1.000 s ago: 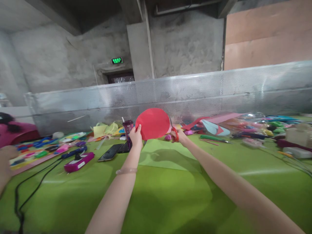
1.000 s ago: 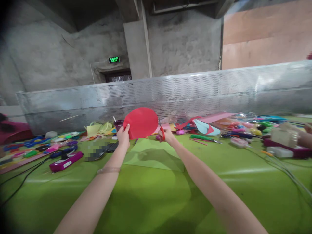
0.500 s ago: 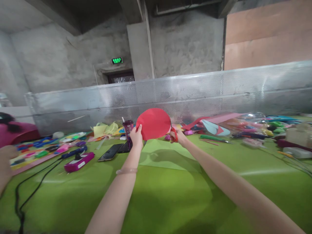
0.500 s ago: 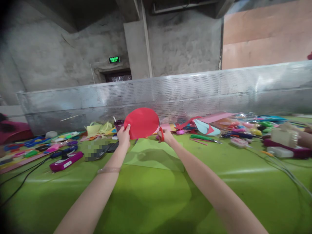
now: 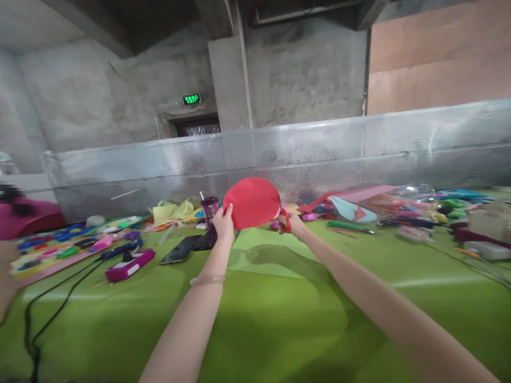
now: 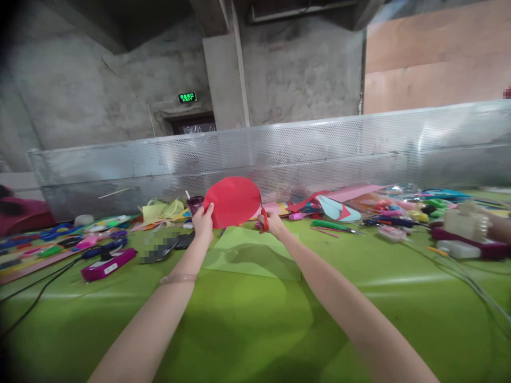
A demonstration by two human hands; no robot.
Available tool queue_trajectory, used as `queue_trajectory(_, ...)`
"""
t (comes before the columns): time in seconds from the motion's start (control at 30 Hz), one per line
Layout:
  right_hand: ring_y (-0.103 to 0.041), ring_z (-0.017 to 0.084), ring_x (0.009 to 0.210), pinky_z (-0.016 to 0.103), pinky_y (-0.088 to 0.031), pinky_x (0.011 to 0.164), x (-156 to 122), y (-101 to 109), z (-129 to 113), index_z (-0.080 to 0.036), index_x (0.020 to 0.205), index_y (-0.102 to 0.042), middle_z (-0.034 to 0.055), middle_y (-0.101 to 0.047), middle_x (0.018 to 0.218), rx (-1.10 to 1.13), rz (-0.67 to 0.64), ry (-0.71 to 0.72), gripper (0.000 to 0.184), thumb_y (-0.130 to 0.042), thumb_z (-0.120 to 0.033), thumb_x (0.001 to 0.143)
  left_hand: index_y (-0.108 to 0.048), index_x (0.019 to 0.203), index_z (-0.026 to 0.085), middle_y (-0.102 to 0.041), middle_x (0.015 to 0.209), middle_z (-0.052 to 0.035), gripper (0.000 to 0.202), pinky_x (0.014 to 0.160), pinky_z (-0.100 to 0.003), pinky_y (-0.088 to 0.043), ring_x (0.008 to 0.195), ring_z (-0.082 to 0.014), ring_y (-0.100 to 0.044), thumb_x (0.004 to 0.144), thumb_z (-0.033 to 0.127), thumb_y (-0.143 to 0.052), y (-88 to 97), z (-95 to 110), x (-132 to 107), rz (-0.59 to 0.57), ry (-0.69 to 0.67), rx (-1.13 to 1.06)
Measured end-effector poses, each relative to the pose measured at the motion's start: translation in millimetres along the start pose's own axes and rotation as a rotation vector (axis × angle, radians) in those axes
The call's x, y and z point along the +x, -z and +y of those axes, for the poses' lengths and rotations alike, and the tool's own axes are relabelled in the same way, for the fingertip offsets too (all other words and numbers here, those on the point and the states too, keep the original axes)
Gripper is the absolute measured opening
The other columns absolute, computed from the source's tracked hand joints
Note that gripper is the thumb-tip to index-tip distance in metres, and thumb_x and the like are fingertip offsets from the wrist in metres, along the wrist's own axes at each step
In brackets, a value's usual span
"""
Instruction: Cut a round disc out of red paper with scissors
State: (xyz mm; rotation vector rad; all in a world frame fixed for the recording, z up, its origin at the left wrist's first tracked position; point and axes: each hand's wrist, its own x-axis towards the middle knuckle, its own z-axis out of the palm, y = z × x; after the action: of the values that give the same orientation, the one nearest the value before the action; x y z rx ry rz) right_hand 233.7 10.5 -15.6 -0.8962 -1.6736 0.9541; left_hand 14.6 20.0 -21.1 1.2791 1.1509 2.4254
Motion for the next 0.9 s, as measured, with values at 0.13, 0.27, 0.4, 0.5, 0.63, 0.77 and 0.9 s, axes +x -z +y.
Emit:
queue_trajectory(0.13,-0.048,0.01,0.039,0.02,-0.044,0.042,0.2,-0.8,-0.1,-0.018,0.054,-0.045,-0.0023,-0.05,0.042,0.001,0.011,-0.011,0.019,-0.05,-0.02,0.073,-0.064,0.075,0.015,-0.063,0.071,-0.0035,0.028,0.068,-0.03,-0.043,0.069,-0.0179,-0.054,0.07,0.042,-0.059,-0.4,0.4,-0.3,-0.001,0.005,-0.024)
queue_trajectory(0.27,-0.048,0.01,0.039,0.021,-0.044,0.042,0.1,-1.8,-0.3,-0.018,0.054,-0.045,-0.0022,-0.05,0.043,-0.001,0.02,-0.01,0.019,-0.05,-0.019,0.073,-0.063,0.071,0.015,-0.061,0.068,-0.0025,0.027,0.068,-0.029,-0.042,0.066,-0.0165,-0.053,0.069,0.041,-0.059,-0.3,1.3,-0.4,0.003,0.003,-0.018)
queue_trajectory(0.4,-0.047,0.009,0.037,0.021,-0.044,0.042,1.2,-1.4,1.4,-0.018,0.053,-0.045,-0.0023,-0.049,0.041,-0.031,0.015,0.004,0.021,-0.05,-0.021,0.074,-0.062,0.07,0.015,-0.061,0.067,-0.0019,0.027,0.067,-0.028,-0.042,0.065,-0.0158,-0.052,0.07,0.042,-0.058,0.0,1.1,-0.2,0.005,-0.006,0.0)
queue_trajectory(0.5,-0.047,0.01,0.038,0.021,-0.043,0.042,0.7,-0.1,1.9,-0.018,0.054,-0.045,-0.0023,-0.05,0.041,-0.057,0.007,0.034,0.022,-0.049,-0.023,0.075,-0.062,0.07,0.015,-0.061,0.067,-0.002,0.027,0.067,-0.028,-0.042,0.065,-0.0161,-0.052,0.069,0.042,-0.058,0.0,0.0,0.3,0.01,-0.009,0.007)
queue_trajectory(0.63,-0.048,0.01,0.039,0.021,-0.042,0.042,-2.1,0.9,-0.8,-0.019,0.053,-0.043,-0.0019,-0.051,0.042,-0.082,0.0,0.051,0.024,-0.049,-0.026,0.075,-0.064,0.074,0.015,-0.062,0.07,-0.003,0.029,0.069,-0.028,-0.042,0.07,-0.0175,-0.054,0.068,0.043,-0.059,0.0,-1.4,1.3,0.014,0.006,-0.005)
queue_trajectory(0.77,-0.046,0.01,0.038,0.02,-0.041,0.041,-4.7,0.9,-4.8,-0.02,0.051,-0.042,-0.0028,-0.049,0.04,-0.093,-0.013,0.063,0.026,-0.049,-0.026,0.075,-0.065,0.076,0.015,-0.064,0.072,-0.0037,0.03,0.07,-0.029,-0.043,0.072,-0.0181,-0.055,0.067,0.043,-0.06,1.0,-0.7,2.5,0.008,0.033,-0.055)
queue_trajectory(0.9,-0.046,0.01,0.038,0.02,-0.041,0.04,-5.2,0.8,-6.2,-0.02,0.05,-0.042,-0.0026,-0.049,0.04,-0.108,-0.018,0.072,0.025,-0.048,-0.022,0.075,-0.066,0.076,0.014,-0.065,0.075,-0.0046,0.03,0.071,-0.03,-0.044,0.073,-0.0184,-0.056,0.065,0.042,-0.063,2.3,1.3,3.8,0.029,0.06,-0.096)
